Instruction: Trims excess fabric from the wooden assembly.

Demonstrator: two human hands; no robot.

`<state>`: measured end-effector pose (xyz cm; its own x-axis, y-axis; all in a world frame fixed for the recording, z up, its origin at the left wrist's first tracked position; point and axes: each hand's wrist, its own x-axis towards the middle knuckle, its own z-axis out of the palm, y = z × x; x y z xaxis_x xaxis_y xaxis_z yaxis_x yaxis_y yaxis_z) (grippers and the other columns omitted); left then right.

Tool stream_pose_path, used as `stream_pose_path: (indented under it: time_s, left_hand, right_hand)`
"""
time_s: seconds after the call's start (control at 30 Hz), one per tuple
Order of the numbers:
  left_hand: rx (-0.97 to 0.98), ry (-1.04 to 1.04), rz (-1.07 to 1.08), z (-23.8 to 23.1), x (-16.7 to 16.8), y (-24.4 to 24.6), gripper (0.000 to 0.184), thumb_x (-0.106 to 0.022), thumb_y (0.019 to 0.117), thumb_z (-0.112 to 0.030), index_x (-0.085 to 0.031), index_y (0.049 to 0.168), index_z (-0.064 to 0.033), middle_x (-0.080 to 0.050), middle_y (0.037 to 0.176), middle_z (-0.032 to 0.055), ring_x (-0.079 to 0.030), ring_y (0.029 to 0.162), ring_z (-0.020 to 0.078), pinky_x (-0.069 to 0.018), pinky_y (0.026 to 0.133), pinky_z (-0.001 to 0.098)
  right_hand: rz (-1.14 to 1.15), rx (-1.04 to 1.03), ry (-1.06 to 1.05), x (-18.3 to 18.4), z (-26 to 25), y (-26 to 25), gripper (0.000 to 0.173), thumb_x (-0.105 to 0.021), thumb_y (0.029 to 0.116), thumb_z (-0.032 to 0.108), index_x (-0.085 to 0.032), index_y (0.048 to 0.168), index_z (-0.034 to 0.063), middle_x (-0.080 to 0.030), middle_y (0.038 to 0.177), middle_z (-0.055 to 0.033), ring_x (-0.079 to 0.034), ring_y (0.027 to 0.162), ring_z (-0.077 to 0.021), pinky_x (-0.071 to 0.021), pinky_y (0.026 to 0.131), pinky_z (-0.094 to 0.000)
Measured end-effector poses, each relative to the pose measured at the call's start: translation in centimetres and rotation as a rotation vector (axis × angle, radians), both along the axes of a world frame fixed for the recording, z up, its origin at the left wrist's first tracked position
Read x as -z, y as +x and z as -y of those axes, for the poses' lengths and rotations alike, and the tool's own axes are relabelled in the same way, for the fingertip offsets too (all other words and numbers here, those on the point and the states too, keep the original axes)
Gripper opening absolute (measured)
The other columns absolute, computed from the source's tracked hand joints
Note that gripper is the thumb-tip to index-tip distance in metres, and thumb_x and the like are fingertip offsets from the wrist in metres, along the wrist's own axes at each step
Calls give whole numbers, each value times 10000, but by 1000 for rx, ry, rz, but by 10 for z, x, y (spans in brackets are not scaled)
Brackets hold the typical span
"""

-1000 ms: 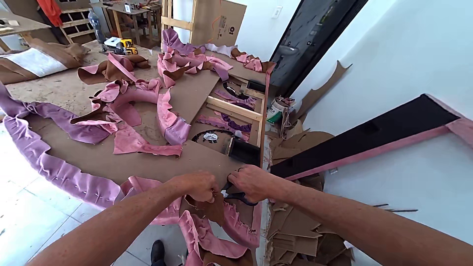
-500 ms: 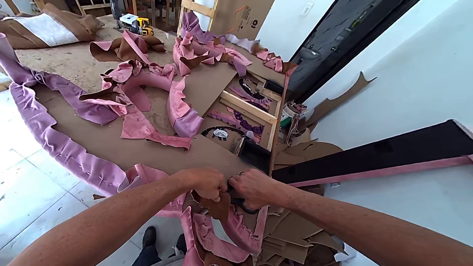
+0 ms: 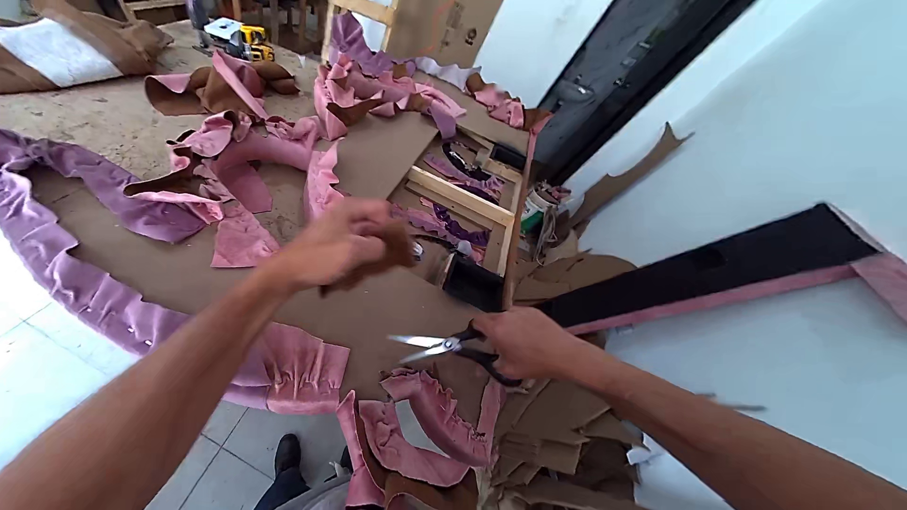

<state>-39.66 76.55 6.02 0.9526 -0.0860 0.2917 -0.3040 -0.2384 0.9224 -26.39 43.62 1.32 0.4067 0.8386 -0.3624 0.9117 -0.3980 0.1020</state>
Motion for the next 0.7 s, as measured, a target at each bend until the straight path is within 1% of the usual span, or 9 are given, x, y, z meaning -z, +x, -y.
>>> stream_pose_path:
  time_s: [0.13,0.23,0.3,0.37,0.43,0.5,0.53,0.63,0.7]
  left_hand:
    - [-123,185,4,15,8,-63,139,-534,791,-66,-586,889,-149,-639,746,-40,-611,624,94,-525,531,310]
    - [-169,578,-8,87,33,-105,184,-649,777,-352,-638,888,-206,-555,637,-96,-555,533,70,-468,433,334]
    - [-137,862,110,146,44,-118,366,-706,767,-507,-696,899,-166,-595,627,-15,-614,544,181,-492,464,419]
    - [-43,1084,163,194,58,-122,653,-798,684,-623,-715,1041,-83,-672,692,54,-684,629,250,-553,583,450]
    - [26,1229,161,220,82,-120,769,-869,609,-540,-715,1150,-15,-700,741,75,-698,689,253,-559,683,439]
    - [86,1210,98,212,95,-112,330,-823,722,-254,-734,964,-48,-698,733,85,-709,717,272,-569,725,474]
    - [113,1144,7,197,91,-107,147,-759,832,-217,-736,886,-82,-710,748,84,-728,757,283,-587,749,511]
    - [96,919,-207,127,83,-98,238,-650,930,-341,-723,801,-154,-664,698,8,-681,683,214,-572,644,525]
    - [45,788,-272,92,98,-111,345,-623,940,-446,-694,773,-153,-586,620,-42,-576,564,121,-516,545,425]
  right_hand:
    - [-99,433,159,-3,74,-13,452,-824,772,568,-656,889,165,-609,694,9,-619,640,-195,-516,584,-470]
    - [-539,785,401,18,127,-61,476,-798,794,592,-689,900,142,-616,670,14,-598,585,-148,-523,559,-391]
    - [-880,957,581,44,151,-105,543,-787,778,629,-692,947,122,-672,718,17,-653,602,-123,-576,576,-324]
    - [-1018,1043,691,68,165,-141,578,-826,741,626,-688,986,121,-700,768,23,-676,638,-114,-590,597,-303]
    - [-962,1073,699,82,177,-162,620,-829,713,645,-689,1033,134,-704,817,46,-672,690,-81,-578,631,-275]
    - [-837,1066,677,85,186,-174,644,-805,707,679,-690,1049,146,-672,811,64,-640,695,-55,-551,625,-272]
    - [-774,1060,663,83,190,-176,648,-792,699,706,-696,1035,160,-662,787,71,-633,681,-54,-546,611,-285]
    - [-572,996,589,77,201,-184,613,-734,690,784,-679,926,221,-610,702,101,-596,631,-52,-521,573,-327]
    - [-460,931,546,77,203,-189,568,-711,697,788,-651,861,248,-563,670,114,-564,615,-55,-495,559,-341]
